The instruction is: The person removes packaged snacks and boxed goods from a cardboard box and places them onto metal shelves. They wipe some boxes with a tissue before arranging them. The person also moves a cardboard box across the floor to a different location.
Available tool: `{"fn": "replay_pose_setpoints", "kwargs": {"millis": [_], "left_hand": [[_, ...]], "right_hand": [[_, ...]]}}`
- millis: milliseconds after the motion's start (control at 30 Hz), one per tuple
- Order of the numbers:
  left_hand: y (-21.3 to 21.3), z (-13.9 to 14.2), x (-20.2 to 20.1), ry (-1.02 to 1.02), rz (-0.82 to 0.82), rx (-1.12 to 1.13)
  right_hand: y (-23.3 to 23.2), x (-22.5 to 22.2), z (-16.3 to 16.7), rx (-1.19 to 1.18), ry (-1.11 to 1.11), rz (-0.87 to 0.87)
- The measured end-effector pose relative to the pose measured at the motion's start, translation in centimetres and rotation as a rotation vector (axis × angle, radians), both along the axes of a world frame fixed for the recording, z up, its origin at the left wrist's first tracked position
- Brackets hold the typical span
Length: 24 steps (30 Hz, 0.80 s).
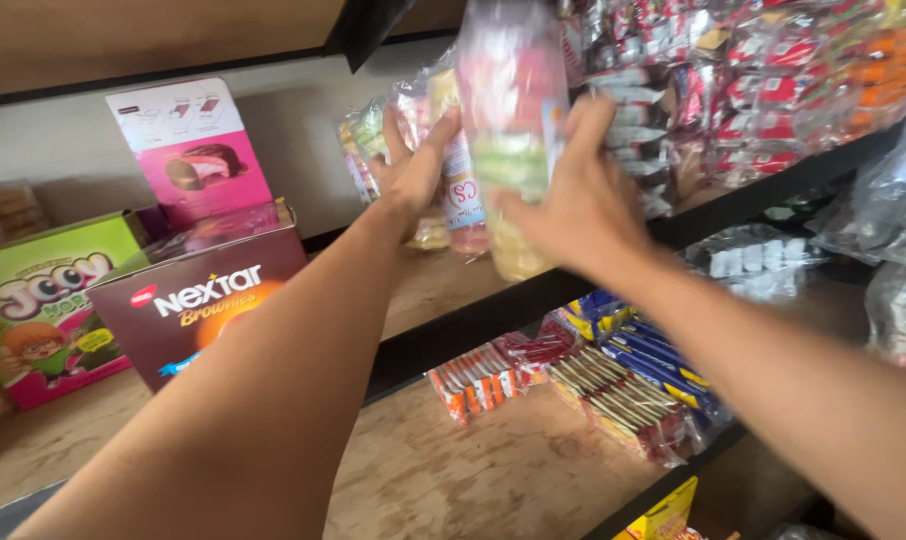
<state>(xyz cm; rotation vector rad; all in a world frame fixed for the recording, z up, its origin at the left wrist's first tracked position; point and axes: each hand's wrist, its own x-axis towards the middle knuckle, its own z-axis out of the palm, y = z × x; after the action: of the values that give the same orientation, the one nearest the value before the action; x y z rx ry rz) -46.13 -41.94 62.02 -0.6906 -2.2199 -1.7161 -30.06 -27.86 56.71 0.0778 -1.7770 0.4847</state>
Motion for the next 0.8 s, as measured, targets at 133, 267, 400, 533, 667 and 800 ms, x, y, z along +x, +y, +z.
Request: {"fn": "replay_pose_setpoints", "kwargs": {"millis": [133,267,400,533,667,800], "left_hand": [[-0.9,0.0,-1.7,-0.257,-0.082,-0.206],[0.4,-0.3,-2.6,-0.446,0.032,-0.167],[0.2,-0.5,-4.0,-0.530,-0.118,-0.112],[-0.1,-1.3,-5.5,-0.512,-0.162,-0.149],[1.2,-1.8,-5.7,-0.474,-0.054,-0.116],[1.7,-1.5,-4.1,-0.446,0.075,0.055]], "right_hand": [[-1.2,-0.9,-1.9,0.015,-0.063,-0.095],[-1.5,-1.2,-2.6,-0.009,-0.113,-0.120],[-2.0,-1.6,-2.9,-0.036,-0.160,-0.147],[-2.5,-1.4,-3.1,-0.010,-0.089,-0.127],[-2.8,-0.3,-3.1,-0.066,-0.034,-0.088],[-3.0,1.0,-3.0,-0.151,-0.091,-0.084]]}}
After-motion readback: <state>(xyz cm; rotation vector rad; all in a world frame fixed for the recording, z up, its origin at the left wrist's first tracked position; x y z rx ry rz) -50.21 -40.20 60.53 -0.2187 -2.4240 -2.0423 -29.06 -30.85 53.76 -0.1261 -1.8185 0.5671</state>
